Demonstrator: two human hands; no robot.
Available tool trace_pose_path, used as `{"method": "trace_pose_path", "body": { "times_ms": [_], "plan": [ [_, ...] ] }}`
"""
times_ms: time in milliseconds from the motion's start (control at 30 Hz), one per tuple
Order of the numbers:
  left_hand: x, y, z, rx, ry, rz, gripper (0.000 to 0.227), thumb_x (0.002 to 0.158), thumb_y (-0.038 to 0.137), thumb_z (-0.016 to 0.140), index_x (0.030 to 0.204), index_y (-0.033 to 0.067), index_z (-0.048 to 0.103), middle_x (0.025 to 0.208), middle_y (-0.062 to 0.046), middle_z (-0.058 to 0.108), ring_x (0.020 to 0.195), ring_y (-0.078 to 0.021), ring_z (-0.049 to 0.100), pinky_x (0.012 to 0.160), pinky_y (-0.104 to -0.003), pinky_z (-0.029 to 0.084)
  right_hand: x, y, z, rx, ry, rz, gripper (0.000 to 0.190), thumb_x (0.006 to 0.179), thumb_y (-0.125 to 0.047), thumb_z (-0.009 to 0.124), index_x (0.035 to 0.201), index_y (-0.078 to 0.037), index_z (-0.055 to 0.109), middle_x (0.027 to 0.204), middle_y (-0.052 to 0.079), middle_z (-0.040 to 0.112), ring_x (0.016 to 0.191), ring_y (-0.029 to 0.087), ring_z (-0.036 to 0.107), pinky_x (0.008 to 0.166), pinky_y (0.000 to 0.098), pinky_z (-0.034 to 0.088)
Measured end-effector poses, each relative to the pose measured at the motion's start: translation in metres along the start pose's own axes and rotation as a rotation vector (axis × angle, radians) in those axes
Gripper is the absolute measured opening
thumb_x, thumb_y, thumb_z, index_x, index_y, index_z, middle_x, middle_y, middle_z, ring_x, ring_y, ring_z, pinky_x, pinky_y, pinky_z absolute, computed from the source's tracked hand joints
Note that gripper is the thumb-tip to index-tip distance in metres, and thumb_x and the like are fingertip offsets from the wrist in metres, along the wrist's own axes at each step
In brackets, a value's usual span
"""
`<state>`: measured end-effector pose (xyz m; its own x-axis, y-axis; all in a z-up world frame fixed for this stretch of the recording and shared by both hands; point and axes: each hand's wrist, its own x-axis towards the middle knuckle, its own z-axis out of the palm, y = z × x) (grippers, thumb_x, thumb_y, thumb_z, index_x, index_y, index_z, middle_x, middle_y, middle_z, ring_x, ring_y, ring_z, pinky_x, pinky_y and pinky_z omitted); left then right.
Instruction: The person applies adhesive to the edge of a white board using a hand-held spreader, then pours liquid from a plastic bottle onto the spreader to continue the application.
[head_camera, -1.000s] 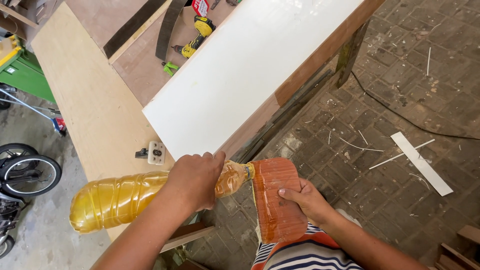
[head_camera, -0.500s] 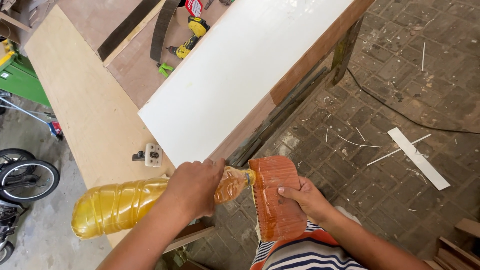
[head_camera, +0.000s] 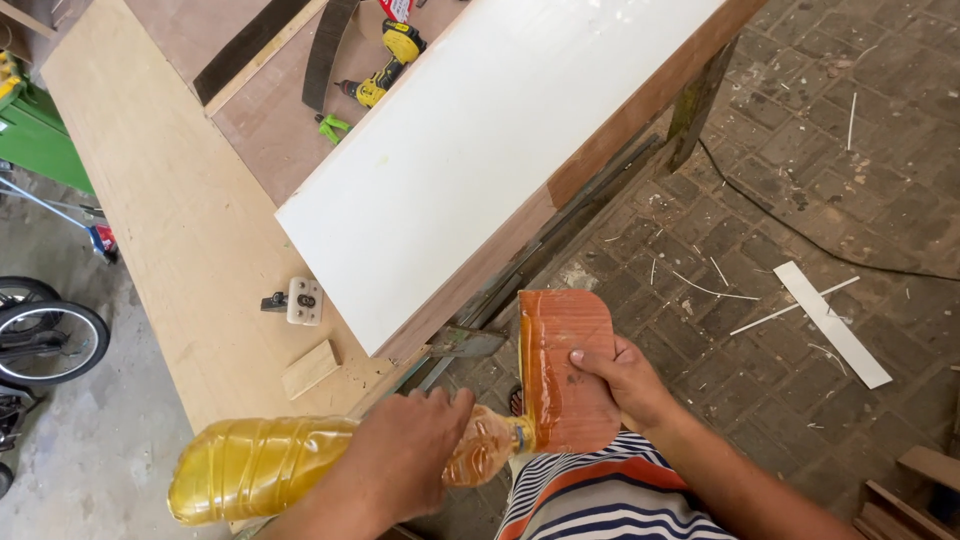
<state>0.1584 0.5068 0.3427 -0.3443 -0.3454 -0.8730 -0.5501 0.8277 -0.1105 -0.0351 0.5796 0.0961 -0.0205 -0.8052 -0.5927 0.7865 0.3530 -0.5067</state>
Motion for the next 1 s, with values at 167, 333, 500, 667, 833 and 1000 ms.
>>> {"method": "trace_pose_path", "body": {
  "times_ms": [167,333,500,667,833,1000],
  "plan": [
    [-0.009,-0.001,0.001,-0.101,-0.061,0.018,0.09,0.082,0.026,0.089,0.149,0.0122,0.031,0.124,-0.015,0.06,0.105,-0.0324,0.062,0.083,-0.045,0.057,-0.005,-0.015,0.018,0.072,0.015,0.045,0.028,0.086,-0.006,0.07,0.113,0.003,0.068,0.105,0.022,0.074,0.092,0.035,0.072,0.083,0.0482,0.061],
    [-0.022,-0.028,0.008,-0.333,0.065,-0.061,0.09,0.069,0.031,0.095,0.14,0.023,0.04,0.121,0.0,0.065,0.108,-0.0225,0.064,0.085,-0.034,0.063,0.008,-0.003,0.01,-0.073,0.002,0.001,0.015,0.089,-0.003,0.07,0.104,-0.002,0.066,0.097,0.018,0.076,0.085,0.031,0.073,0.075,0.0439,0.062],
    [-0.022,-0.062,0.016,-0.543,0.236,-0.121,0.087,0.067,0.028,0.09,0.14,0.0249,0.043,0.114,0.001,0.07,0.098,-0.0207,0.072,0.074,-0.029,0.066,0.0,0.002,0.017,-0.487,-0.15,-0.192,0.022,0.086,-0.014,0.075,0.104,-0.002,0.078,0.097,0.01,0.08,0.089,0.025,0.075,0.081,0.0404,0.062],
    [-0.026,-0.086,0.016,-0.694,0.259,-0.229,0.086,0.064,0.035,0.084,0.14,0.0292,0.044,0.111,0.004,0.076,0.094,-0.0206,0.072,0.07,-0.036,0.054,-0.014,-0.008,0.054,-0.851,-0.362,-0.823,0.015,0.093,-0.014,0.067,0.096,-0.006,0.08,0.084,0.001,0.076,0.066,0.01,0.068,0.054,0.0229,0.052],
    [-0.016,-0.112,0.046,-0.81,0.354,-0.131,0.1,0.061,0.045,0.084,0.149,0.0284,0.038,0.123,0.001,0.073,0.103,-0.0222,0.07,0.077,-0.037,0.054,-0.002,-0.004,0.073,-1.175,-0.384,-1.277,0.03,0.098,-0.014,0.062,0.125,-0.005,0.07,0.116,0.012,0.077,0.097,0.022,0.078,0.08,0.0337,0.066],
    [-0.019,-0.147,0.072,-0.966,0.374,-0.09,0.101,0.06,0.041,0.083,0.149,0.0286,0.039,0.128,0.003,0.072,0.111,-0.0185,0.069,0.081,-0.033,0.054,0.022,-0.002,0.088,-1.325,-0.336,-1.625,0.028,0.099,-0.022,0.06,0.122,-0.01,0.071,0.116,0.013,0.075,0.086,0.027,0.071,0.07,0.0374,0.057]
  ]
}}
